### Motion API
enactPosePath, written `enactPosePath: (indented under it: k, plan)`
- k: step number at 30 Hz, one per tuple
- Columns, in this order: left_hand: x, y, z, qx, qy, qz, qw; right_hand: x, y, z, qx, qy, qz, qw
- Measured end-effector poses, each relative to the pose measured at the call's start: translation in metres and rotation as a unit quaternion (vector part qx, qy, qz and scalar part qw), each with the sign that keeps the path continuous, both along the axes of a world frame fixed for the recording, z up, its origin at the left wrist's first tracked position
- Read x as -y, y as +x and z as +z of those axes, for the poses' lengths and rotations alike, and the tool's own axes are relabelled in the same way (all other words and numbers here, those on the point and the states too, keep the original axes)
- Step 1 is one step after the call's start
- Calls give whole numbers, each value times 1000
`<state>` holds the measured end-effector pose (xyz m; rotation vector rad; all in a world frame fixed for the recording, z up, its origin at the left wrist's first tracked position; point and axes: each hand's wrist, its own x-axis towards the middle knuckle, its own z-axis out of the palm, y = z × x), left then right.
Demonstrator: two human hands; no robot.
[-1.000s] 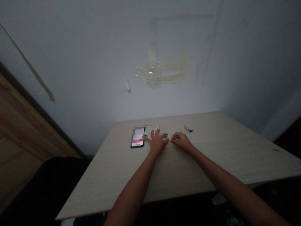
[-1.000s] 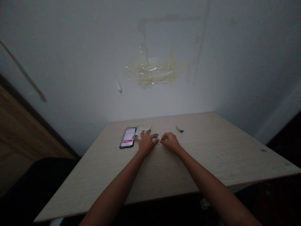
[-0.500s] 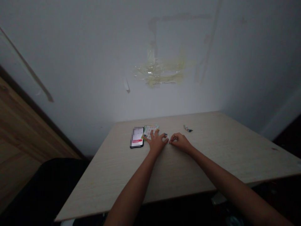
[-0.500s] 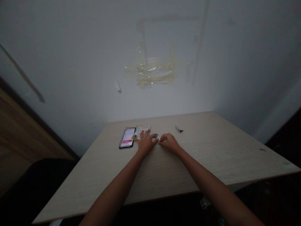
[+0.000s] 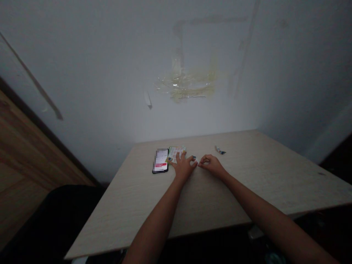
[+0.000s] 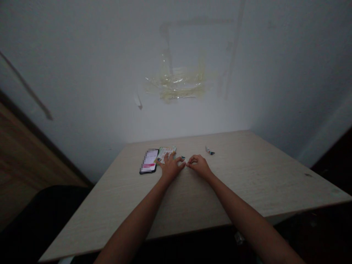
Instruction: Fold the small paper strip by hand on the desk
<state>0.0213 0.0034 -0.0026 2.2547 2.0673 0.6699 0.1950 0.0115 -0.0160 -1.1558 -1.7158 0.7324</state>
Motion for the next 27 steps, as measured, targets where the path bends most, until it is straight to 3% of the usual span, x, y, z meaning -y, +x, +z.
enactPosePath:
  k: [4, 7, 14, 27]
  plan:
    - [1, 0, 1, 2, -4, -4, 1000, 0, 3, 2, 20, 7, -61, 998]
    - [2, 1, 2, 1, -5, -4, 1000, 2, 3, 6, 69, 15, -69, 995]
    - [2, 1, 3, -6, -5, -1, 1000, 3, 1, 8, 132, 24, -48, 990]
    - [2, 1, 3, 0, -13, 2, 1000, 5, -2, 4, 72, -14, 24, 997]
